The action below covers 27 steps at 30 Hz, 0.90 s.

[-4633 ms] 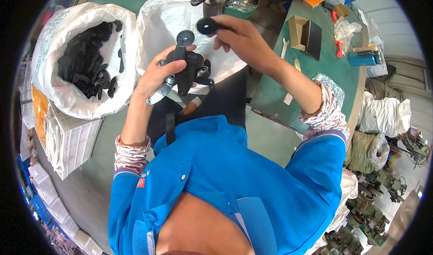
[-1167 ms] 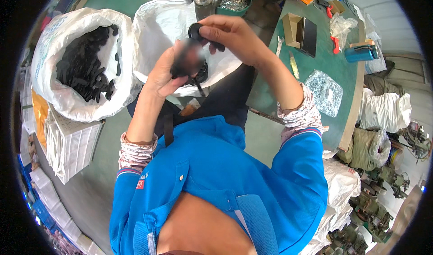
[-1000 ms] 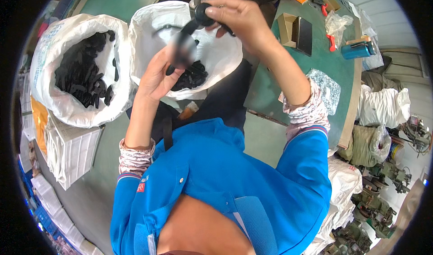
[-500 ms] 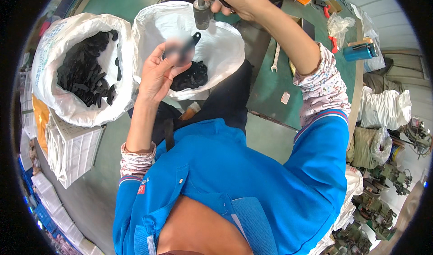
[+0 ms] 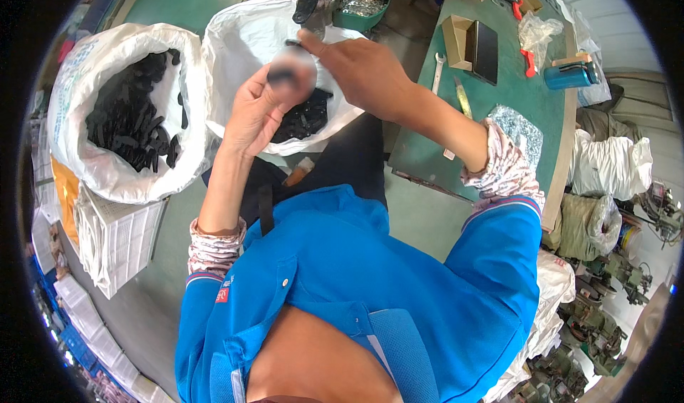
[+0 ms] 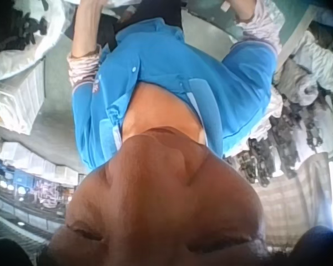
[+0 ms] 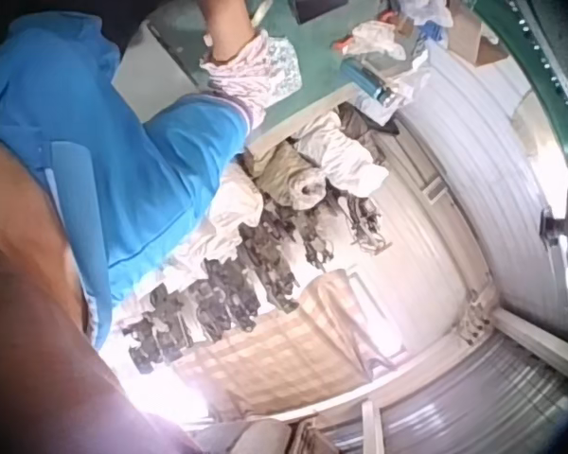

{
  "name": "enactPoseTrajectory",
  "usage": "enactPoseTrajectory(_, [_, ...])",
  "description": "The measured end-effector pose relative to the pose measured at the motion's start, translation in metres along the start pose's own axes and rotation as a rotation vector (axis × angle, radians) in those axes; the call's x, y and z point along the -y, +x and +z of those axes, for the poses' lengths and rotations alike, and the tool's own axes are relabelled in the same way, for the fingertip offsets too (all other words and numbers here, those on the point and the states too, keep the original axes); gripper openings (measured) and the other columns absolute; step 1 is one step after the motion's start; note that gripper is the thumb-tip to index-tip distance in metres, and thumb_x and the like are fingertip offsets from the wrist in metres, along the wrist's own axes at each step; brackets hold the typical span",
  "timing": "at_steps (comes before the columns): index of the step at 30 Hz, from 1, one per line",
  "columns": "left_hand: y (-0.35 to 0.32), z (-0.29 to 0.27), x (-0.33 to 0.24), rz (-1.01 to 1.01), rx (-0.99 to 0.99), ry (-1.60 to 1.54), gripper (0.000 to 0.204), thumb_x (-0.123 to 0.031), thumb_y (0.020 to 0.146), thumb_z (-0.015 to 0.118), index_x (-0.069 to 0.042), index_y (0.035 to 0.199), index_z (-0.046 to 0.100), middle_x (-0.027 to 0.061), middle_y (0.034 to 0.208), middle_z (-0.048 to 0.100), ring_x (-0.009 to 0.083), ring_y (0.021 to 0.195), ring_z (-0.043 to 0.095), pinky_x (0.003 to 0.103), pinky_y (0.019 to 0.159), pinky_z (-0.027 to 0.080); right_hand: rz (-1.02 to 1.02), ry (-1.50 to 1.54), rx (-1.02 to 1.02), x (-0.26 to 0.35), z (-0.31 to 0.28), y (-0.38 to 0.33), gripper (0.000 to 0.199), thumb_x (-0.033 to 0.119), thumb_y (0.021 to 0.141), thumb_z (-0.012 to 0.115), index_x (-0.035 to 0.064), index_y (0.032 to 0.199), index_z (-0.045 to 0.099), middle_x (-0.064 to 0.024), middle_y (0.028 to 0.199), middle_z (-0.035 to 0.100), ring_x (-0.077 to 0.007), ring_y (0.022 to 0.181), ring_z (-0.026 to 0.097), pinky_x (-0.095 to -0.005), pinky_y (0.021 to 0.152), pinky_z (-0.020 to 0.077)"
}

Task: The person repeatedly picks black plastic parts from a white sack, attaches small round components to them using a handheld tool, and places the assembled parts into a second white sack. The process is continuous and repetitive throughout the clip.

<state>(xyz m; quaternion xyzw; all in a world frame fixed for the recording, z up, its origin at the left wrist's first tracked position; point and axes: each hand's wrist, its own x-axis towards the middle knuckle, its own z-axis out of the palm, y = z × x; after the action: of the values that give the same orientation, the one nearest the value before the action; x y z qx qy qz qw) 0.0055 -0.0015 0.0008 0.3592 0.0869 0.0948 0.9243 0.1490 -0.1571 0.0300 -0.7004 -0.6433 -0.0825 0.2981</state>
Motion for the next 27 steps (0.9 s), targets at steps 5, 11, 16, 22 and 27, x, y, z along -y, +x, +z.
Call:
enactPoseTrajectory(5, [-0.001,-0.007,0.000,-0.006,-0.118,0.210,0.026,-0.001,0.088,0.062,0.003,0.112,0.054,0.0175,0.102,0.068,0.0258,0.099,0.066,0.032,0.072,0.059,0.466,0.604,-0.005,0.010,-0.010,-0.004,0.023,0.008,0.095,0.048,0.0015,0.116,0.056,-0.0073,0.091,0.064,-0.0120,0.081,0.059,-0.0242,0.070,0.0465])
enactPoseTrajectory(11, [-0.005,0.008,0.003,0.024,-0.096,0.395,0.031,0.000,0.086,0.064,0.002,0.113,0.048,0.0185,0.097,0.068,0.0261,0.093,0.068,0.028,0.063,0.059,0.629,0.871,0.264,0.020,-0.007,0.012,0.031,0.019,0.097,0.053,0.0044,0.123,0.061,-0.0023,0.084,0.059,-0.0044,0.065,0.054,-0.0200,0.053,0.0429])
enactPoseTrajectory(16, [-0.004,0.009,0.004,0.015,0.058,0.394,0.048,0.007,0.085,0.059,0.001,0.124,0.032,0.0203,0.105,0.064,0.0265,0.096,0.067,0.035,0.083,0.057,0.535,0.774,0.212,0.013,-0.001,0.008,0.027,0.013,0.093,0.057,0.0058,0.118,0.064,-0.0036,0.081,0.063,-0.0079,0.068,0.061,-0.0222,0.057,0.0476])
enactPoseTrajectory(22, [-0.001,0.012,-0.003,-0.080,0.115,0.521,0.071,0.012,0.083,0.049,0.001,0.143,0.012,0.0220,0.106,0.062,0.0256,0.099,0.064,0.035,0.088,0.055,0.215,0.429,0.172,0.016,-0.006,0.001,0.029,0.005,0.091,0.058,0.0087,0.120,0.064,-0.0040,0.093,0.068,-0.0089,0.074,0.063,-0.0244,0.066,0.0505])
enactPoseTrajectory(27, [-0.003,0.015,-0.006,-0.035,0.181,0.520,0.078,0.013,0.083,0.048,-0.002,0.147,0.006,0.0233,0.108,0.060,0.0255,0.097,0.064,0.037,0.088,0.055,0.440,0.686,0.346,0.017,-0.020,0.012,0.032,0.003,0.091,0.058,0.0120,0.121,0.064,-0.0019,0.088,0.066,-0.0063,0.074,0.059,-0.0241,0.066,0.0501])
